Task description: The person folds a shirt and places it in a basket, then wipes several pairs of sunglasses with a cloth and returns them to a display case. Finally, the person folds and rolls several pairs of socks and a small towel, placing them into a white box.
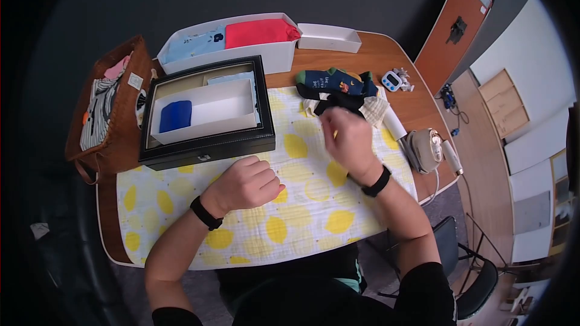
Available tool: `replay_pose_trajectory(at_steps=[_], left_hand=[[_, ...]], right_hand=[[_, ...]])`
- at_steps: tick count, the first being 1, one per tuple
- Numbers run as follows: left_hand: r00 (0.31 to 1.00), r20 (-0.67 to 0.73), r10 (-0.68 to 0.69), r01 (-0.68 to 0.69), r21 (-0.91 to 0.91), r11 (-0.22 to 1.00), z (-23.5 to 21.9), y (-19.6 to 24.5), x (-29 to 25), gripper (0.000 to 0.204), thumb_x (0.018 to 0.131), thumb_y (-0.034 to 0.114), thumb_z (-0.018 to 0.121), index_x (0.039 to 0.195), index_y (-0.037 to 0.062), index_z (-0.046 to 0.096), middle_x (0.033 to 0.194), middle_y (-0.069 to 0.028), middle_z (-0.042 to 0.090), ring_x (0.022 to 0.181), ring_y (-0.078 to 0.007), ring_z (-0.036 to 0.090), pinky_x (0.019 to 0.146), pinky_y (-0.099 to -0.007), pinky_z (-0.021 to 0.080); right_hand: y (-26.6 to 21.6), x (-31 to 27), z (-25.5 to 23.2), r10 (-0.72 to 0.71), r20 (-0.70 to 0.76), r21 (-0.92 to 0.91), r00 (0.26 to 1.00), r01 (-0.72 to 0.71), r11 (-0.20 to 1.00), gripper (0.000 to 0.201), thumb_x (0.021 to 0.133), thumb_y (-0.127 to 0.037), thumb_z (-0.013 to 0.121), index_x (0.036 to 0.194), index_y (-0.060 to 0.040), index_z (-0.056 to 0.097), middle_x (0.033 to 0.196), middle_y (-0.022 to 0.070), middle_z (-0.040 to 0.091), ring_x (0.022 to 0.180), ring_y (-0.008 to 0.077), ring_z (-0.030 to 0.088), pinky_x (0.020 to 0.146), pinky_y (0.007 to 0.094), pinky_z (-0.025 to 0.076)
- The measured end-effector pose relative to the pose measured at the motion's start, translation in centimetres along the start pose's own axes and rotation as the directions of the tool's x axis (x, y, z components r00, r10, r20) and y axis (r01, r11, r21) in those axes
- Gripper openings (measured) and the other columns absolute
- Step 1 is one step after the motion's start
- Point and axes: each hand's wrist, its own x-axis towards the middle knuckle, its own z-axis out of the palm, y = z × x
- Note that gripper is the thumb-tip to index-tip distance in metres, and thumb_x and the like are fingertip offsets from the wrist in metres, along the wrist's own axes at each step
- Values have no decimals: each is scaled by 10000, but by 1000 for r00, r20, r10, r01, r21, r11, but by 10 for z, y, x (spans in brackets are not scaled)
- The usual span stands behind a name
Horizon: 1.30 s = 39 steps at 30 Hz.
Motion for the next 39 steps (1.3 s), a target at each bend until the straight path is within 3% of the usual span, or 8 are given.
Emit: replay_pose_trajectory(at_steps=[5, 12, 17, 22, 26, 29, 33, 39], left_hand=[[989, -70, -128, 124, -51, 991, 5, 0, -6, 295, 770, 71, 764, 604, 90, 521, 601, -35, 500, 571, -215, 547, 547, -337, 456], [949, -1, -314, 307, -218, 926, 21, -3, -21, 268, 822, 108, 732, 628, 62, 553, 608, -100, 579, 587, -290, 599, 604, -396, 497], [963, 23, -270, 269, -195, 943, 21, 0, -22, 248, 844, 140, 712, 648, 71, 574, 606, -95, 581, 597, -292, 611, 612, -412, 501], [958, 19, -286, 286, -138, 948, 23, -1, -23, 251, 835, 140, 703, 634, 74, 569, 611, -79, 583, 634, -265, 643, 630, -389, 518], [936, -38, -350, 344, -108, 933, 16, 0, -18, 150, 813, 147, 735, 788, 50, 623, 782, -91, 621, 762, -265, 644, 677, -389, 516], [919, -68, -389, 375, -158, 913, 5, 3, -13, 324, 781, 197, 788, 1018, 38, 636, 971, -116, 620, 874, -293, 639, 749, -394, 522], [920, -162, -356, 334, -150, 931, 1, 5, -8, 686, 741, 286, 841, 1317, 46, 556, 1161, -131, 547, 1025, -308, 634, 866, -400, 533], [889, 65, -453, 457, -100, 884, 9, 4, -13, 570, 739, 143, 814, 1253, 29, 597, 1123, -111, 564, 1055, -310, 591, 897, -411, 502]], right_hand=[[84, 55, 7, 159, 37, -216, 987, -148, 965, 156, 835, -117, 715, 974, -57, 680, 916, 172, 687, 845, 364, 686, 728, 439, 560], [135, 83, 38, 199, 507, -487, 838, 88, 869, 418, 824, -274, 749, 1190, -83, 687, 1118, 167, 698, 1073, 355, 670, 958, 486, 499], [151, 96, 47, 196, 412, -592, 890, 98, 800, 248, 893, -245, 654, 1077, -87, 704, 910, 170, 738, 900, 373, 708, 846, 490, 527], [135, 122, 11, 14, 33, -448, 999, 2, 894, 141, 922, -153, 589, 984, -51, 663, 797, 207, 711, 761, 410, 699, 714, 517, 552], [72, 126, -33, 32, 119, -408, 992, 20, 913, 180, 881, -119, 593, 1003, -47, 704, 810, 226, 709, 774, 420, 699, 732, 511, 564], [-1, 97, -53, 187, 395, -332, 899, -50, 942, 261, 831, -56, 539, 1002, -35, 736, 837, 234, 708, 795, 390, 705, 752, 472, 564], [-29, 35, -34, 15, 669, 89, 743, -100, 991, 249, 799, -40, 577, 1001, 32, 705, 847, 237, 698, 808, 349, 705, 744, 417, 552], [-14, 14, -11, 17, 866, 237, 499, -442, 865, 181, 950, -57, 577, 1058, 20, 699, 882, 134, 702, 776, 220, 684, 751, 368, 556]])
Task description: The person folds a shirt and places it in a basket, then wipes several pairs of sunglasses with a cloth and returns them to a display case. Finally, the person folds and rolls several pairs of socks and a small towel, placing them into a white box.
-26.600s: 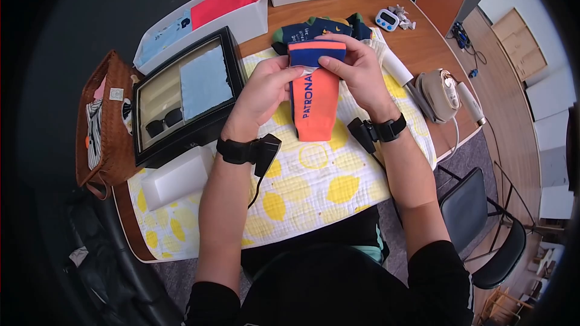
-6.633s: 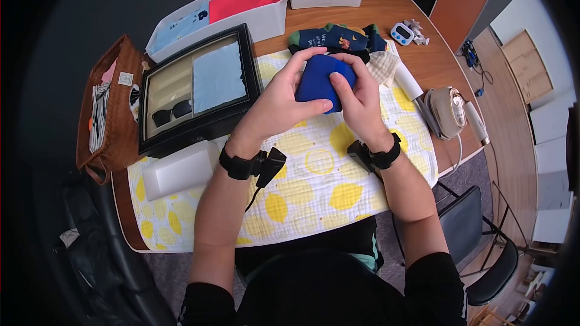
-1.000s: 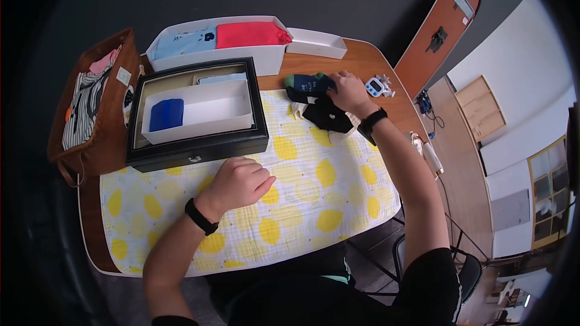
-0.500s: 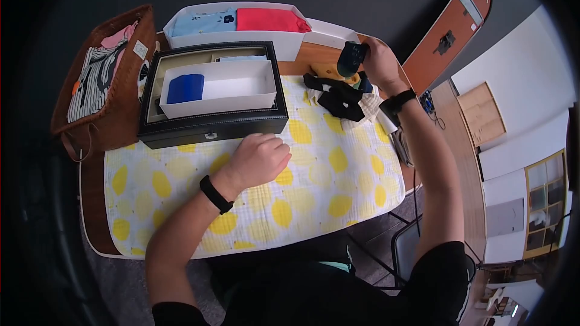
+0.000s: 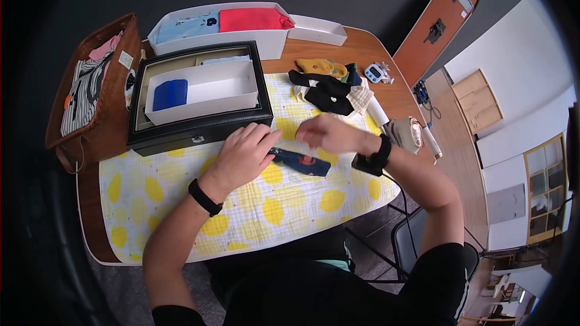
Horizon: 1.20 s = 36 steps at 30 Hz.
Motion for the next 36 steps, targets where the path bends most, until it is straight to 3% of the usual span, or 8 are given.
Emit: replay_pose_trajectory(at_steps=[2, 5, 12, 15, 17, 21, 31, 36], left_hand=[[996, 81, -27, 24, 31, 999, 5, -6, -3, 498, 748, 109, 796, 1211, 26, 634, 1064, -88, 572, 1016, -291, 594, 881, -405, 501], [988, 148, -47, 36, 75, 997, 9, -11, -5, 280, 746, 91, 783, 997, 6, 692, 984, -71, 559, 965, -271, 588, 862, -399, 494], [998, -46, 35, -36, -21, 999, -2, -3, 6, 171, 739, 91, 781, 803, 16, 642, 1074, -104, 631, 1036, -273, 614, 856, -392, 501], [994, 94, -55, 69, -148, 987, 0, -7, 0, 213, 768, 100, 778, 905, 19, 636, 1017, -143, 662, 960, -325, 653, 792, -395, 528], [944, 277, -180, 244, -218, 945, 5, -12, -4, 249, 793, 95, 773, 984, 19, 634, 976, -171, 675, 910, -362, 672, 755, -393, 542], [963, 152, -221, 262, -353, 898, 3, -13, 2, 358, 869, -10, 677, 1208, 37, 572, 1014, -245, 688, 948, -438, 673, 765, -433, 551], [713, 589, -380, 664, -394, 635, -15, -18, -12, 294, 862, -127, 505, 1048, -21, 705, 1081, -91, 717, 932, -121, 642, 842, -277, 508], [684, 652, -329, 719, -524, 456, -11, -31, -35, 422, 787, -132, 479, 1129, -27, 703, 1035, -80, 703, 927, -125, 626, 798, -260, 498]], right_hand=[[50, 18, -29, -189, -289, -260, 938, 113, 959, 180, 911, -41, 595, 1037, 19, 708, 906, 142, 728, 775, 233, 694, 746, 365, 565], [83, 35, -91, -27, -680, -489, 732, -426, 761, 208, 827, -93, 603, 957, -93, 766, 928, 190, 740, 895, 369, 718, 814, 454, 579], [196, 71, -161, 283, -582, -242, 762, -495, 834, 280, 884, -82, 534, 1022, -57, 777, 1045, 187, 750, 938, 361, 727, 865, 406, 566], [194, 76, -167, 273, -509, -609, 816, -565, 556, 286, 840, -118, 577, 1026, 2, 757, 1045, 215, 741, 962, 408, 716, 862, 419, 569], [183, 73, -168, 291, -810, -179, 510, -687, 705, 242, 814, -104, 604, 940, 35, 758, 1038, 222, 738, 937, 418, 717, 843, 430, 576], [141, 33, -194, 91, -922, -135, 377, -531, 837, 193, 836, -169, 683, 917, -21, 776, 935, 198, 753, 872, 350, 741, 775, 400, 585], [-10, -57, -132, -54, -407, 73, 912, 91, 993, 211, 923, 132, 520, 1033, 36, 672, 943, 116, 709, 756, 161, 739, 686, 255, 606], [-55, -58, -55, -306, -30, 74, 951, 308, 949, 309, 938, 164, 495, 1128, 29, 697, 925, 61, 707, 730, 95, 699, 689, 242, 586]])
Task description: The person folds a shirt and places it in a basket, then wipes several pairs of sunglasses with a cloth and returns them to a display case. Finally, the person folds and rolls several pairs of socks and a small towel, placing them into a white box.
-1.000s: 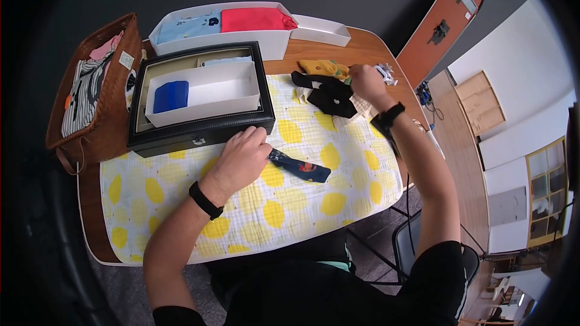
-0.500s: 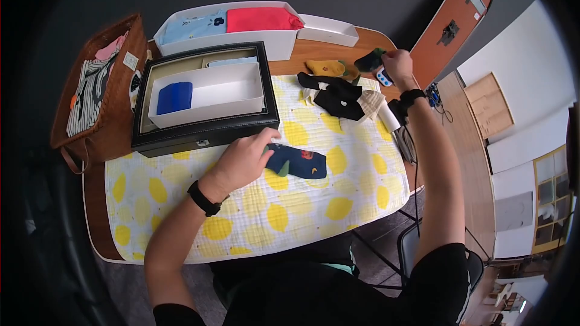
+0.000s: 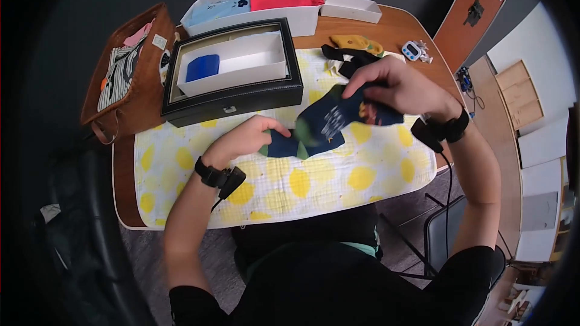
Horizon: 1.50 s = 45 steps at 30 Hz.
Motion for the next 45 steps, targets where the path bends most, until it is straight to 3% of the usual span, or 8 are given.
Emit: replay_pose_trajectory(at_steps=[6, 9, 10, 15, 25, 33, 37, 45], left_hand=[[996, -22, -90, 60, -590, 805, -8, -11, 1, 299, 1019, 164, 529, 1119, -68, 688, 1056, -63, 711, 907, -118, 657, 823, -252, 521], [996, 24, -90, 89, -516, 852, -9, -7, -2, 260, 1008, 158, 569, 1082, -50, 705, 1028, -52, 720, 911, -102, 650, 823, -251, 518], [998, 53, -23, 31, -152, 988, -9, -5, -3, 214, 982, 143, 628, 1033, -47, 712, 981, -40, 724, 885, -83, 644, 809, -246, 517], [999, 48, 4, 8, -242, 970, -10, -15, -4, 206, 958, 113, 656, 1040, -64, 721, 970, -50, 733, 844, -76, 650, 786, -236, 517], [999, -16, -49, 37, -442, 896, -14, -28, 0, 258, 974, 159, 644, 1000, -79, 740, 928, -59, 738, 863, -90, 655, 798, -235, 507], [1000, -6, 1, -5, -609, 793, -9, -18, -3, 350, 1073, 224, 528, 1088, -91, 681, 1094, -83, 705, 980, -113, 653, 892, -274, 522], [998, -7, 66, -54, -660, 750, -11, -27, 0, 420, 1098, 271, 461, 1101, -94, 668, 1110, -110, 699, 1009, -141, 659, 929, -301, 523], [987, 78, 143, -55, -669, 741, -16, -33, -1, 420, 1053, 203, 433, 1206, -132, 637, 1188, -196, 689, 1095, -224, 665, 1010, -342, 498]], right_hand=[[29, 30, 52, -55, 76, -2, 996, 55, 998, 386, 900, 117, 592, 1257, -7, 669, 1026, 109, 728, 868, 145, 701, 807, 277, 570], [59, 33, 71, 107, 109, 0, 988, -108, 994, 413, 873, 77, 640, 1273, -24, 666, 1047, 101, 733, 934, 142, 685, 859, 288, 557], [63, 31, 76, 70, 93, -75, 993, -63, 995, 413, 841, 24, 664, 1252, -21, 661, 1078, 184, 728, 973, 261, 720, 876, 346, 560], [85, 20, 90, 154, 27, -299, 988, -139, 944, 532, 821, 7, 681, 1339, -32, 565, 1099, 245, 697, 1012, 361, 695, 846, 408, 565], [63, 4, 134, -224, -82, -774, 971, 79, 628, 605, 784, -262, 796, 1295, 2, 608, 1274, 200, 561, 1190, 334, 551, 1003, 444, 422], [77, 31, 160, -292, -45, -924, 955, 71, 377, 361, 817, -132, 574, 1091, 80, 674, 961, 135, 674, 861, 251, 649, 791, 365, 497], [85, 38, 164, -379, -108, -902, 919, 69, 425, 194, 786, -132, 615, 904, 11, 671, 758, 77, 659, 651, 254, 649, 631, 393, 479], [49, 60, 91, 1, -201, -447, 980, -92, 890, 172, 731, -9, 572, 843, 5, 703, 727, 215, 677, 700, 334, 689, 639, 399, 537]])
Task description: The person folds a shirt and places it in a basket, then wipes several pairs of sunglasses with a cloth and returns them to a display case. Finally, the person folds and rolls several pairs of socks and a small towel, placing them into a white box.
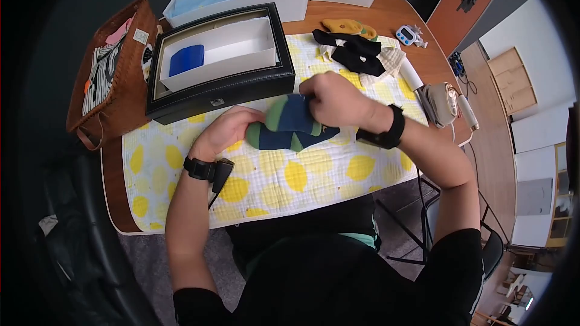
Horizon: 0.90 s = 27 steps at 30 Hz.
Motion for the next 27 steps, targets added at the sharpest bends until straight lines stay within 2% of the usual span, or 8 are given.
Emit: replay_pose_trajectory(at_steps=[2, 4, 5, 9, 11, 14, 16, 27], left_hand=[[991, -136, 9, 0, 64, 998, 9, 0, 0, 397, 1050, 191, 444, 1195, -117, 648, 1182, -182, 692, 1085, -213, 670, 1003, -339, 503], [997, -77, 4, -2, 16, 1000, -1, -1, 3, 391, 1060, 205, 455, 1214, -106, 635, 1193, -174, 689, 1078, -215, 676, 983, -345, 518], [1000, -18, 4, -5, -32, 999, -5, -1, 4, 387, 1069, 219, 466, 1234, -96, 621, 1205, -167, 687, 1071, -217, 681, 964, -350, 532], [989, -35, -143, 133, -200, 971, 3, 6, -1, 320, 1044, 161, 538, 1219, -87, 640, 1166, -130, 704, 1014, -166, 688, 904, -304, 545], [984, -167, -59, 106, 288, 952, 5, 3, 0, 283, 993, 157, 640, 1105, -95, 702, 1027, -80, 732, 920, -100, 669, 838, -249, 530], [991, -130, -34, 79, 367, 927, 14, 6, -1, 225, 953, 114, 683, 1043, -88, 727, 929, -43, 735, 830, -70, 652, 784, -211, 521], [987, -154, -43, 94, 340, 936, 15, 8, -2, 210, 944, 99, 684, 1029, -87, 729, 918, -43, 734, 808, -68, 647, 768, -208, 517], [987, -149, -59, 110, 362, 926, 13, 7, -1, 89, 894, -14, 685, 979, -40, 678, 904, -20, 697, 845, -69, 640, 756, -211, 505]], right_hand=[[0, 7, -7, 2, 85, 154, 996, -15, 988, 229, 742, 14, 540, 887, 13, 717, 728, 197, 687, 676, 296, 690, 638, 371, 534], [-5, 15, -7, 21, 337, 513, 941, -202, 835, 240, 761, 31, 508, 896, 43, 706, 711, 109, 680, 651, 177, 651, 626, 328, 518], [-8, 17, -3, 31, 392, 550, 919, -261, 793, 237, 780, 25, 510, 918, 47, 701, 727, 42, 669, 671, 125, 624, 633, 307, 516], [0, 21, 32, -10, 547, 400, 837, -251, 882, 257, 792, -9, 530, 977, 42, 701, 767, 69, 693, 691, 150, 653, 629, 310, 522], [2, 21, 41, 12, 537, 368, 844, -247, 896, 257, 789, -21, 541, 978, 41, 703, 770, 78, 695, 696, 162, 659, 629, 314, 524], [3, 20, 41, 63, 527, 269, 847, -237, 933, 245, 795, -66, 580, 979, 23, 714, 792, 124, 711, 723, 229, 689, 660, 340, 537], [12, 19, 43, -38, 375, 118, 926, -7, 993, 218, 820, -92, 596, 974, -2, 723, 825, 145, 725, 756, 276, 701, 704, 367, 543], [21, 4, 37, -3, 286, 57, 958, -13, 998, 298, 831, -272, 778, 960, -22, 681, 850, 149, 708, 838, 334, 694, 763, 413, 539]])
